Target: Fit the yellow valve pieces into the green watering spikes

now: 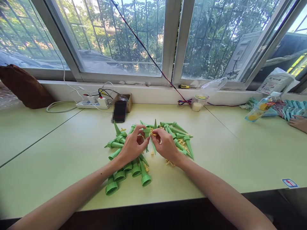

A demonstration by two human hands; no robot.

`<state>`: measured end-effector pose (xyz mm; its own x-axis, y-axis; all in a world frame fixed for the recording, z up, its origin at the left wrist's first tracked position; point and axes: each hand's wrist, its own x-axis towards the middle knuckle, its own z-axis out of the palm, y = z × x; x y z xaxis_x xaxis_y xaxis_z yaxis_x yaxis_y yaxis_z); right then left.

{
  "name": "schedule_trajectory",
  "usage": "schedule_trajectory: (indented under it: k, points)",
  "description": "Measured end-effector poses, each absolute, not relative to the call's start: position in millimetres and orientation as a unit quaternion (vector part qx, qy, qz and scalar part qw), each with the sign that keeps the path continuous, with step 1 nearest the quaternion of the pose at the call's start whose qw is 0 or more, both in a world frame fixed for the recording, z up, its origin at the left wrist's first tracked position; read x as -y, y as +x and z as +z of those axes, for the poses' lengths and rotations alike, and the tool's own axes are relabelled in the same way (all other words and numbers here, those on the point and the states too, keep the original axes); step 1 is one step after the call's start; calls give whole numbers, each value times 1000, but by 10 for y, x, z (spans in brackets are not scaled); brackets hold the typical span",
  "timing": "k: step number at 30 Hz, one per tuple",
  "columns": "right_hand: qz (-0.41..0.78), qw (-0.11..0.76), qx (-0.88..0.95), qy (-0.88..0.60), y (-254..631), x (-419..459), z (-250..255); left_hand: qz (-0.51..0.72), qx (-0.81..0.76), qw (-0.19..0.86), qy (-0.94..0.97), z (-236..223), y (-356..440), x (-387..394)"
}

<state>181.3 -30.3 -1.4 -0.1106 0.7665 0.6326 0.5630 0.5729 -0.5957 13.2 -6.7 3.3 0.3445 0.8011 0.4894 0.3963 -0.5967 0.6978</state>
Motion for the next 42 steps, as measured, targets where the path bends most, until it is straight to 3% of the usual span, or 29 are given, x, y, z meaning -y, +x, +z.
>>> schedule_trajectory:
  k: [42]
  points:
    - [113,507,757,-396,1823,252,-101,415,-376,207,802,-15,139,57]
